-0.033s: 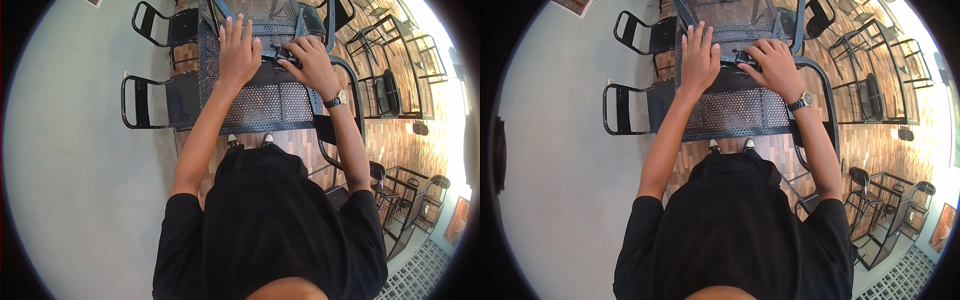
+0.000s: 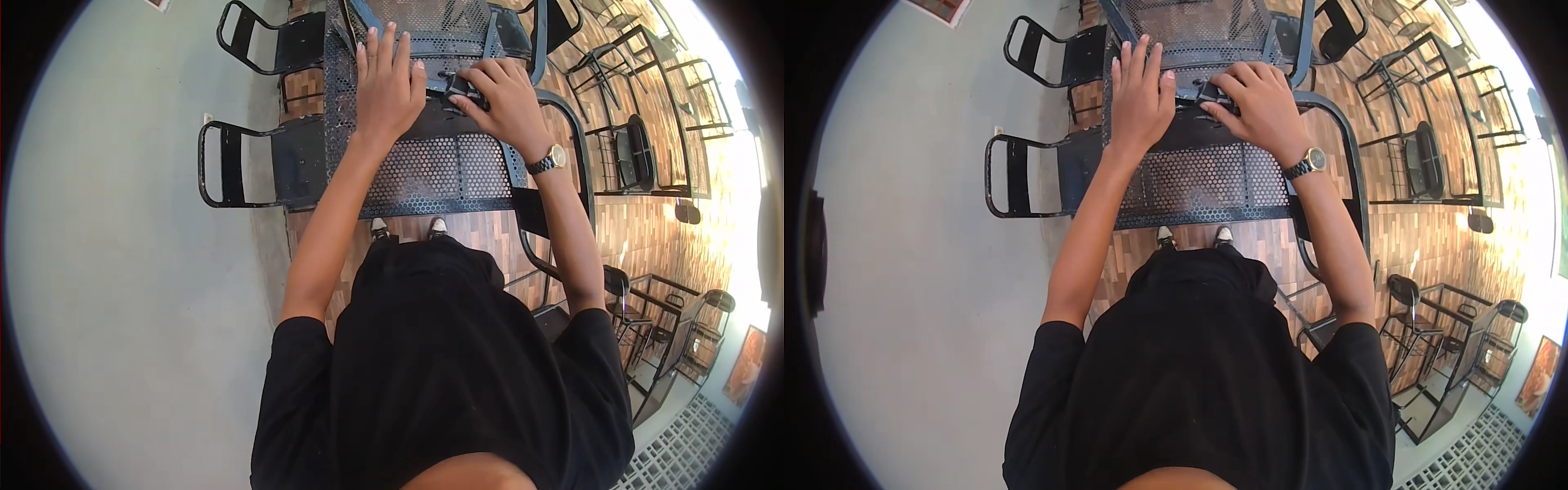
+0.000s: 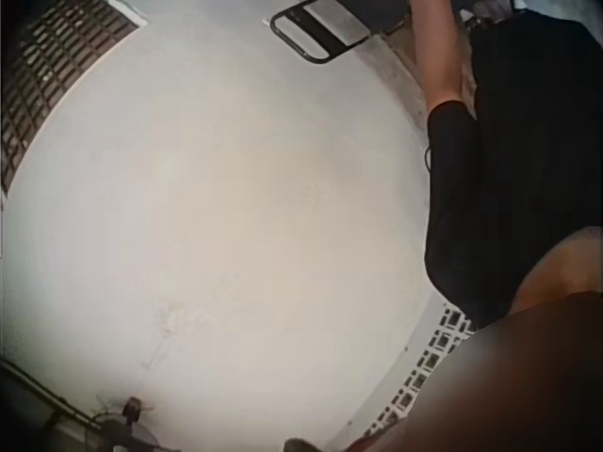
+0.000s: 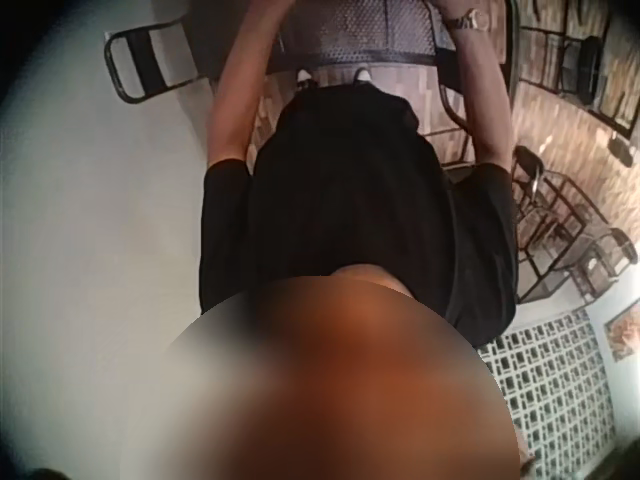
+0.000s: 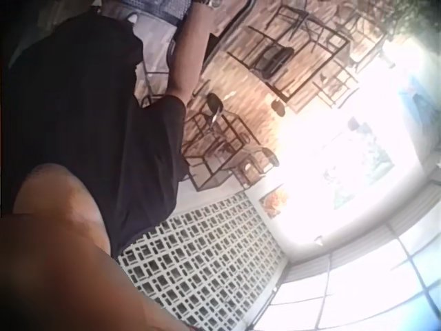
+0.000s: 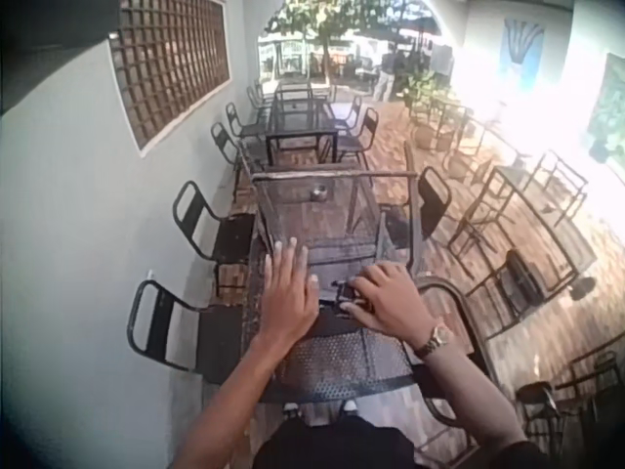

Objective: Repairing a metal chair frame by wrapping a broken joint with black tape.

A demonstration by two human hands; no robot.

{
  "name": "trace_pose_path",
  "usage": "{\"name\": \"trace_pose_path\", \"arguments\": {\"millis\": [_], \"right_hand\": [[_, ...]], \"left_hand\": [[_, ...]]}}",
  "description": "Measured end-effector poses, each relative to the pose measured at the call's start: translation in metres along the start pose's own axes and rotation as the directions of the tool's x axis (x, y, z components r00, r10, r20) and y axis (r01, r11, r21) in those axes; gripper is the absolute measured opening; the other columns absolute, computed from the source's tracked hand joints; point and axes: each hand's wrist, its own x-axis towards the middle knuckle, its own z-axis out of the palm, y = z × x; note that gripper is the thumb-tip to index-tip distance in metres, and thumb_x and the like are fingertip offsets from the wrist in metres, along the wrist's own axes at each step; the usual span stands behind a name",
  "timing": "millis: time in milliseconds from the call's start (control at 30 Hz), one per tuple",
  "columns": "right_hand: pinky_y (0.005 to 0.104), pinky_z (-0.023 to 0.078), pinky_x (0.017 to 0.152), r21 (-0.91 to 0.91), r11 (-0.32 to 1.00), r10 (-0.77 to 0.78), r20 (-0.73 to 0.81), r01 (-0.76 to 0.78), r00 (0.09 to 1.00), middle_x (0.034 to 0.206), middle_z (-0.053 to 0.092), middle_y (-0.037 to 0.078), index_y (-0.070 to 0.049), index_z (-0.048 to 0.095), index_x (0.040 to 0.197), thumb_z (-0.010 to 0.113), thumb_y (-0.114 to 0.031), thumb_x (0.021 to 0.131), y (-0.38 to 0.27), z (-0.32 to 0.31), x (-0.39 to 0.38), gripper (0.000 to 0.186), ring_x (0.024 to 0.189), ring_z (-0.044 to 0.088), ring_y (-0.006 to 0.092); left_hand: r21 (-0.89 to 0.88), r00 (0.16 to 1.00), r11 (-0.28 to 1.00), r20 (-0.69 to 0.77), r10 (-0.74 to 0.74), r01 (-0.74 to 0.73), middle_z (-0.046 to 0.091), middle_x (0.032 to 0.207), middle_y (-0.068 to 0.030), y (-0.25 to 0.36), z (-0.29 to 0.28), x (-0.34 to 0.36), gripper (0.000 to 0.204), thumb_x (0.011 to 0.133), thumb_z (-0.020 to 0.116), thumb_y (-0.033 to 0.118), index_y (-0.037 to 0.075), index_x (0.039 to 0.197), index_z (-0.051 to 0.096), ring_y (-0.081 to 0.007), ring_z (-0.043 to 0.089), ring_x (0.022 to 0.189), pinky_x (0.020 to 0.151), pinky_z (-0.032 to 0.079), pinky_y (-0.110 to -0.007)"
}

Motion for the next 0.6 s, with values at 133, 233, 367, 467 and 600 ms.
{"name": "trace_pose_path", "arguments": {"millis": [133,233,367,467,600], "right_hand": [[0.0419,0.047,0.093,-0.033,0.996,-0.081,-0.103,0.078,0.991,0.106,0.065,0.004,-0.015,0.072,0.114,0.071,-0.045,0.094,-0.003,0.012,0.005,0.036,0.104,0.061,0.0267],[0.0411,0.049,0.091,-0.024,0.993,-0.119,-0.126,0.117,0.985,0.104,0.066,0.003,-0.016,0.072,0.114,0.070,-0.046,0.094,-0.005,0.017,0.010,0.036,0.102,0.062,0.0254],[0.0403,0.051,0.089,0.038,0.985,-0.161,-0.115,0.167,0.980,0.107,0.066,0.001,-0.017,0.069,0.120,0.072,-0.045,0.093,0.015,0.016,0.002,0.039,0.104,0.063,0.0246],[0.0416,0.052,0.094,0.074,0.975,-0.203,-0.083,0.209,0.976,0.114,0.067,0.003,-0.016,0.067,0.125,0.073,-0.039,0.093,0.041,0.005,-0.013,0.040,0.110,0.063,0.0262],[0.0452,0.046,0.109,0.121,0.938,-0.321,-0.042,0.324,0.946,0.120,0.063,0.008,-0.011,0.065,0.129,0.077,-0.027,0.090,0.086,-0.018,-0.025,0.044,0.123,0.056,0.0316]], "left_hand": [[0.012,0.997,0.999,-0.071,-0.043,0.044,0.043,0.162,-0.0193,0.010,0.007,-0.002,0.050,0.106,0.047,0.027,0.000,0.147,0.055,-0.0437,0.032,0.154,0.125,0.022,-0.057],[0.038,0.985,0.999,-0.169,-0.026,0.033,0.052,0.156,-0.0140,0.008,0.010,-0.002,0.047,0.103,0.049,0.028,0.004,0.142,0.062,-0.0387,0.041,0.150,0.124,0.025,-0.059],[0.105,0.986,0.994,-0.167,-0.025,0.043,0.055,0.154,-0.0120,0.003,0.011,-0.005,0.047,0.102,0.050,0.029,0.006,0.142,0.063,-0.0371,0.043,0.149,0.124,0.024,-0.060],[0.118,0.986,0.992,-0.161,-0.030,0.050,0.055,0.155,-0.0110,-0.004,0.008,-0.009,0.047,0.102,0.050,0.029,0.007,0.142,0.064,-0.0367,0.043,0.149,0.124,0.024,-0.060],[0.095,0.987,0.994,-0.160,-0.031,0.047,0.055,0.155,-0.0105,-0.004,0.009,-0.007,0.047,0.102,0.051,0.029,0.008,0.142,0.063,-0.0364,0.043,0.149,0.125,0.024,-0.059]]}}
